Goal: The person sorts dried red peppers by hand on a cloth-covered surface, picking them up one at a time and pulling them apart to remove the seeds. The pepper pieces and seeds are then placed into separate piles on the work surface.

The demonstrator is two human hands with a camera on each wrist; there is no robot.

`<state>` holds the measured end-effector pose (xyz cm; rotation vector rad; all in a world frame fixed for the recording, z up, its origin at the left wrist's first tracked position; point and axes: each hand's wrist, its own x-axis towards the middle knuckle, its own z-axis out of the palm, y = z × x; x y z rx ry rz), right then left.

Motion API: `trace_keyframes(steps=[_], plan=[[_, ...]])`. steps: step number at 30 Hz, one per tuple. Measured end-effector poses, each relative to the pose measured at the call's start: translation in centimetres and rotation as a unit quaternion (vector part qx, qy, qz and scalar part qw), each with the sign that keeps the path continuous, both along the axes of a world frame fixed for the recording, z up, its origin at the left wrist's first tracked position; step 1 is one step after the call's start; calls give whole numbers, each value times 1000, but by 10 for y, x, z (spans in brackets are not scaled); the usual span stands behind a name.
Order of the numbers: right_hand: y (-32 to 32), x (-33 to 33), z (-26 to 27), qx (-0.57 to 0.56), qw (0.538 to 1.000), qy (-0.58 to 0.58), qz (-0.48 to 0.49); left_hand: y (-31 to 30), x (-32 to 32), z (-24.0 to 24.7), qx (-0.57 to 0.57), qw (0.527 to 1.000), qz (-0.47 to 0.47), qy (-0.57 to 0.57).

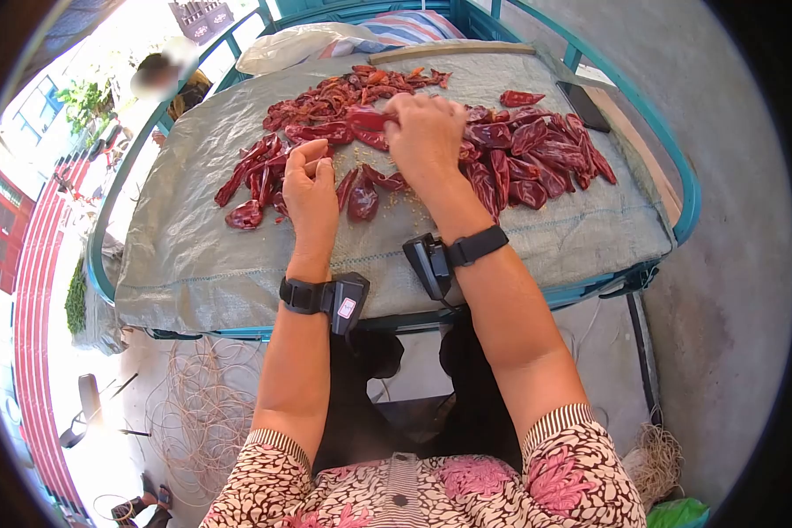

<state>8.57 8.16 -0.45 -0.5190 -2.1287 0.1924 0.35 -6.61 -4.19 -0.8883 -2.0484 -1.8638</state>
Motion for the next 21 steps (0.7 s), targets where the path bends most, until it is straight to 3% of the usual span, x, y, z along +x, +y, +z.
trace_keyframes(steps=[2, 5, 11, 21], plan=[[4, 3, -1, 0, 997, 8, -72, 0, 1, 0, 5, 1000, 0, -6], [3, 1, 0, 26, 992, 74, -95, 0, 2, 2, 16, 1000, 2, -24], [-2, -11, -4, 27, 999, 45, 3, -1, 4, 5, 50, 997, 25, -59], [17, -69, -9, 18, 971, -237, -16, 3, 3, -2, 70, 994, 14, -81]])
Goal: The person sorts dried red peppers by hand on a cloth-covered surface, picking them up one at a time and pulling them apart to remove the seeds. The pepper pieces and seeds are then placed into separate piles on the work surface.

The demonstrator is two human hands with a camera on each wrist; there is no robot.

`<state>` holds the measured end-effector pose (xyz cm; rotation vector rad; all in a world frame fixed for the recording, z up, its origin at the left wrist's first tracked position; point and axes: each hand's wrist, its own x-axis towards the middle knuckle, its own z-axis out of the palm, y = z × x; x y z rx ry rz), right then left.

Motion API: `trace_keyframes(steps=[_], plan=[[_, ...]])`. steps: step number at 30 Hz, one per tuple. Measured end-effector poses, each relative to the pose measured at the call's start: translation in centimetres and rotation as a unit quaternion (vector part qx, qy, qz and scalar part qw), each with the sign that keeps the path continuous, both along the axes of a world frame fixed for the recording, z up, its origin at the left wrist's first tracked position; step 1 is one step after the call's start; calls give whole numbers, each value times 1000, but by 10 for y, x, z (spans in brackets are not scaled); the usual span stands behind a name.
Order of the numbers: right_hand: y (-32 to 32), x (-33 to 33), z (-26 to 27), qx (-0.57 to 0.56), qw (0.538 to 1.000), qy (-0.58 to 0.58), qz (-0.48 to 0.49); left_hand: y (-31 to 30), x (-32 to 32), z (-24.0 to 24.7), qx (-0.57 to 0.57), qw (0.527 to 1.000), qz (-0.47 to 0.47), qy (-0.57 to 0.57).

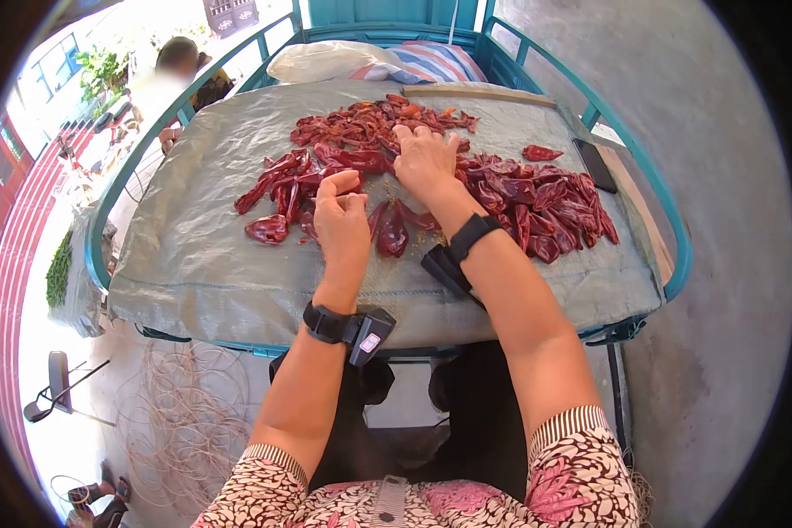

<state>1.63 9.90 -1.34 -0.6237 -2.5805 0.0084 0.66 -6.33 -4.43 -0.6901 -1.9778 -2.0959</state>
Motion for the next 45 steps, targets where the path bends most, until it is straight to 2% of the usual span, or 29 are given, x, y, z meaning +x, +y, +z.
trace_keyframes(steps=[4, 7, 11, 15, 18, 21, 24, 28, 30, 33, 35, 38, 41, 43, 44, 45], plan=[[10, -17, -3, -25, 993, -116, -20, 1, -1, -1, 17, 1000, -8, -13], [11, -10, -2, 33, 996, -82, 30, 3, -6, -6, 32, 999, -7, -7], [5, 6, 11, 78, 996, -12, -41, 1, -8, -5, 47, 998, -31, -28], [6, 27, 26, 74, 990, 3, -120, -9, -13, 6, 73, 994, -53, -69], [10, 24, 28, 96, 993, 59, -43, -23, -13, 24, 77, 993, -40, -77], [13, -6, 6, 38, 989, 82, 113, -22, -25, 19, 83, 995, -11, -48], [-11, -21, -7, 19, 995, 20, 98, -21, -27, 19, 76, 996, -15, -49], [-19, -19, -3, -82, 990, -75, 84, -19, -30, 14, 17, 999, 30, 6], [-11, -16, -7, -92, 990, -43, 97, -18, -32, 9, -29, 996, 67, 58], [-7, -8, -6, -107, 989, -18, 98, -20, -31, 5, -168, 967, 124, 148], [-6, -2, -7, -88, 991, 13, 97, -17, -26, 6, -178, 966, 127, 140], [-22, 17, 12, -120, 986, 62, 96, -18, -21, 12, -178, 968, 136, 118], [-26, 30, 15, -279, 945, 76, 156, -15, -21, 15, -143, 974, 121, 125], [-37, 42, 19, -285, 937, 110, 171, -11, -23, 14, -106, 978, 96, 153], [-43, 47, 21, -289, 932, 126, 179, -9, -23, 13, -77, 984, 90, 130], [-49, 53, 22, -237, 944, 129, 192, -7, -23, 15, -49, 990, 85, 106]])
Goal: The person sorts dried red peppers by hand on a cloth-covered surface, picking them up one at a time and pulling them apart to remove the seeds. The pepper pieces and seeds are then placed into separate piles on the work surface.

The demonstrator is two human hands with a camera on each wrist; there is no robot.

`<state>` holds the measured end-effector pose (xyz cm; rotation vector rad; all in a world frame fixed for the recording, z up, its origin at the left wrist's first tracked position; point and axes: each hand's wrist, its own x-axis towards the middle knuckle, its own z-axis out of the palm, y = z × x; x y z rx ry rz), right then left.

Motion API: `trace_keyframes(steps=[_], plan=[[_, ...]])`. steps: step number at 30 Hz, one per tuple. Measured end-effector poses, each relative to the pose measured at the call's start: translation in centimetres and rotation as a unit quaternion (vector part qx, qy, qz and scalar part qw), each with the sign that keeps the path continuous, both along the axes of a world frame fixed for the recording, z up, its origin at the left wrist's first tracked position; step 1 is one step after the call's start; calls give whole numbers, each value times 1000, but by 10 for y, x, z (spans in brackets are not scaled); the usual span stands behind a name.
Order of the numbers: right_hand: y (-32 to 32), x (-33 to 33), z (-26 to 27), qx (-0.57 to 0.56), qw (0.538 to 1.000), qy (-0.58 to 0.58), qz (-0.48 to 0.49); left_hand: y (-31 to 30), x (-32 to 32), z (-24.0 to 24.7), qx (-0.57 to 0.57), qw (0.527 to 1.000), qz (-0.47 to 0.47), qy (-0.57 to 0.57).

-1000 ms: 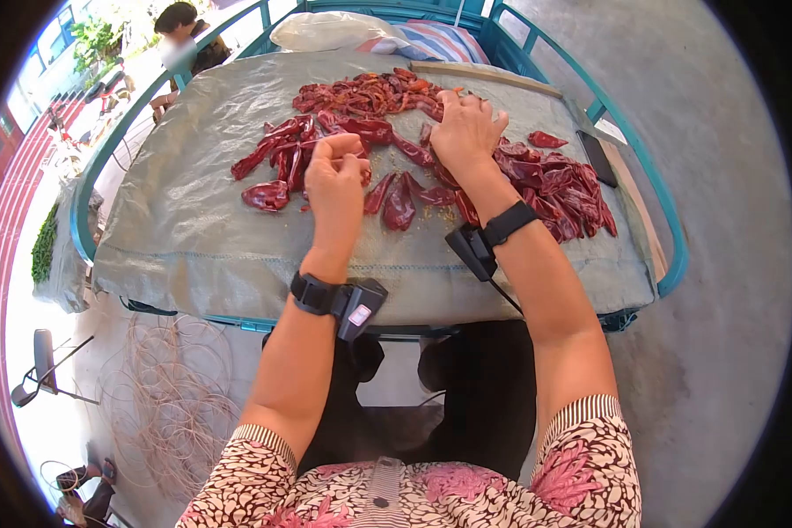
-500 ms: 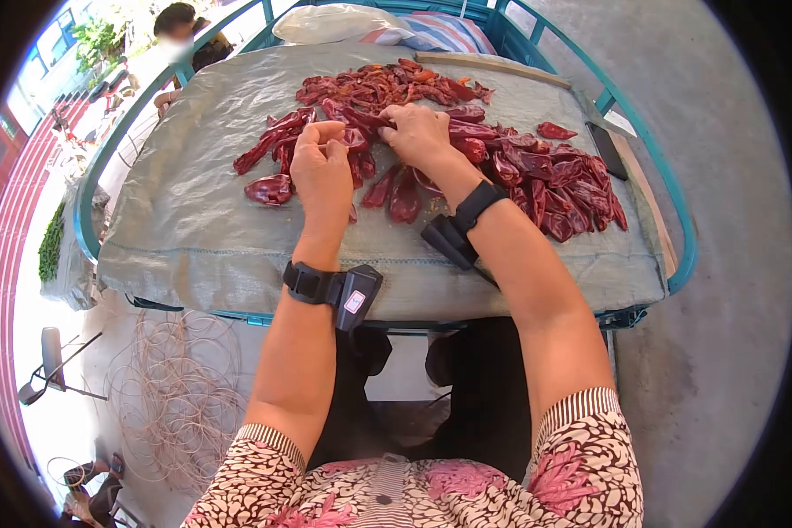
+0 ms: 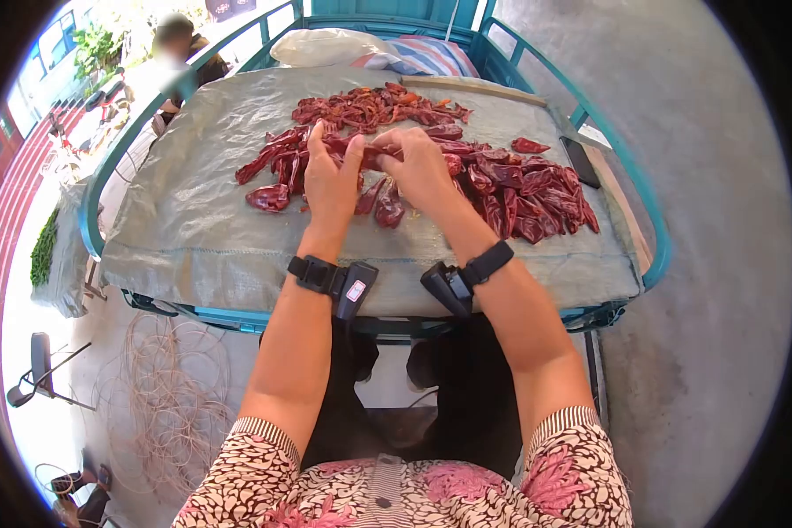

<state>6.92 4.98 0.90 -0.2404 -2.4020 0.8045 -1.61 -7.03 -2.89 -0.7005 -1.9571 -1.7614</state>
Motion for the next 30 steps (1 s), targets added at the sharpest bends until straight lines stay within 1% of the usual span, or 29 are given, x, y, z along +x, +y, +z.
trace_keyframes(steps=[1, 3, 4, 5, 6, 7, 8, 9, 10, 12, 13, 14, 15, 16, 17, 19, 20, 23, 24, 27, 30], plan=[[-5, 5, 3, 21, 1000, 15, -13, 2, 1, 1, 29, 999, -7, -23], [-15, 14, 6, 58, 997, 46, -38, -4, 0, 3, 70, 992, -66, -81], [-17, 16, 3, 46, 994, 62, -81, -8, 1, 5, 88, 985, -92, -117], [-14, 18, -2, 65, 987, 98, -114, -11, 0, 8, 105, 976, -117, -152], [-8, 20, -6, 83, 976, 135, -147, -13, -4, 6, 55, 995, -33, -76], [-2, 22, -9, 100, 963, 171, -181, -13, -7, 4, -25, 999, 17, -36], [5, 27, -13, 78, 961, 163, -207, -15, -7, -1, -104, 992, 67, 6], [13, 32, -15, 86, 955, 165, -232, -16, -6, -2, -184, 975, 116, 46], [19, 38, -16, 93, 947, 164, -260, -16, -7, -6, -178, 977, 98, 61], [26, 47, -16, 96, 930, 175, -310, -16, -1, -8, -222, 964, 118, 88], [31, 48, -17, 85, 927, 183, -316, -15, 1, -6, -241, 956, 129, 103], [35, 47, -19, 76, 924, 191, -322, -15, 1, -8, -280, 949, 125, 76], [38, 47, -20, 66, 921, 199, -328, -14, 0, -10, -295, 943, 128, 85], [38, 46, -22, 51, 932, 205, -295, -13, -1, -12, -310, 937, 132, 94], [36, 44, -24, 58, 934, 205, -288, -13, -1, -15, -325, 930, 136, 103], [22, 39, -23, 75, 939, 203, -269, -11, -6, -20, -317, 928, 136, 141], [15, 37, -23, 99, 930, 221, -276, -11, -9, -23, -314, 926, 136, 158], [7, 37, -20, 152, 931, 215, -254, -14, -11, -19, -283, 943, 104, 141], [5, 38, -21, 150, 933, 216, -245, -13, -10, -17, -266, 946, 113, 144], [6, 34, -23, 163, 936, 209, -234, -15, -6, -11, -221, 955, 84, 180], [-1, 36, -19, 180, 954, 178, -159, -16, 0, -9, -196, 950, 42, 240]])
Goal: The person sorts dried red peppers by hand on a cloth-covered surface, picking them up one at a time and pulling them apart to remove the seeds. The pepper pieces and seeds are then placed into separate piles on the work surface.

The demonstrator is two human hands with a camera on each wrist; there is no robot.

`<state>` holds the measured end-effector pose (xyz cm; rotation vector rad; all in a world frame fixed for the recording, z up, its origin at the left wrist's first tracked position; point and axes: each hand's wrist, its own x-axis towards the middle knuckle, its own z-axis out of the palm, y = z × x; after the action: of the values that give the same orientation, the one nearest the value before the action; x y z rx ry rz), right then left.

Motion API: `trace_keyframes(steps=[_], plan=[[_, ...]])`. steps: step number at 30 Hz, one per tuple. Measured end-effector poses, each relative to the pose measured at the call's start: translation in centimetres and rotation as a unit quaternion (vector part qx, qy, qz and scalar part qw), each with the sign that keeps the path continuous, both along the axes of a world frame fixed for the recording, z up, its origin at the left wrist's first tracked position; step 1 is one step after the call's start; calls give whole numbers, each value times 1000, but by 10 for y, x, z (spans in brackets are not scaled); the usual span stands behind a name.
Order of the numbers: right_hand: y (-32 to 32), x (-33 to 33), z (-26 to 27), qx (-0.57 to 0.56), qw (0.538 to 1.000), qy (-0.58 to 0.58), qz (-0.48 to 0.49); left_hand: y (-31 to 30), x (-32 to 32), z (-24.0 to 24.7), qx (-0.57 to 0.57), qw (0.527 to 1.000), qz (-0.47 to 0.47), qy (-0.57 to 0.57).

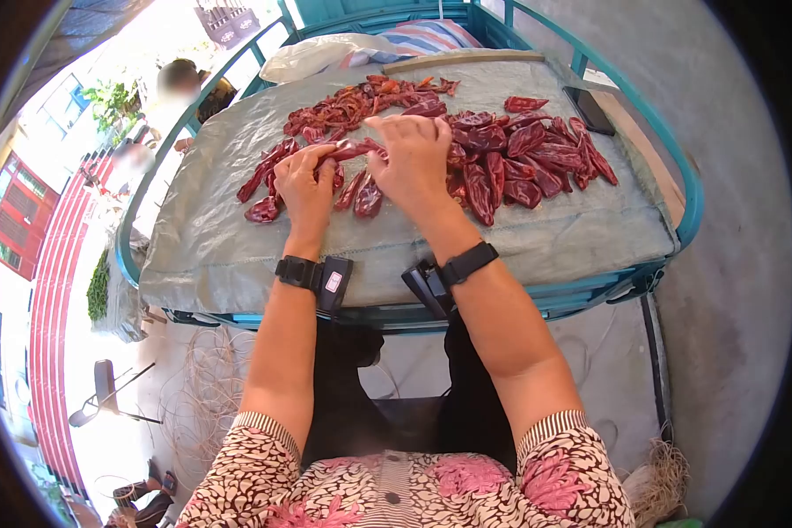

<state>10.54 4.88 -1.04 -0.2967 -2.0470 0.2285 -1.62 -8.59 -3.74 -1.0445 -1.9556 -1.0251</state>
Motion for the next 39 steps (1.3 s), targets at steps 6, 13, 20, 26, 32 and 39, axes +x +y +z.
trace_keyframes(steps=[6, 13, 20, 26, 32, 39], plan=[[-2, -7, -18, 19, 996, -87, 11, -3, 10, 8, -41, 994, -98, -36], [4, -2, -10, -43, 990, -35, -131, 2, -15, -27, -136, 973, 181, -42], [1, -4, -20, -43, 993, -30, -102, 3, -15, -24, -194, 952, 211, -110], [6, -2, -22, -65, 995, -8, -78, 8, -2, 3, -315, 898, 253, -175], [9, -1, -22, -68, 994, 28, -76, 10, -22, 5, -356, 883, 241, -190], [10, 2, -18, -62, 995, 28, -70, -7, -33, 3, -251, 947, 163, -117]])
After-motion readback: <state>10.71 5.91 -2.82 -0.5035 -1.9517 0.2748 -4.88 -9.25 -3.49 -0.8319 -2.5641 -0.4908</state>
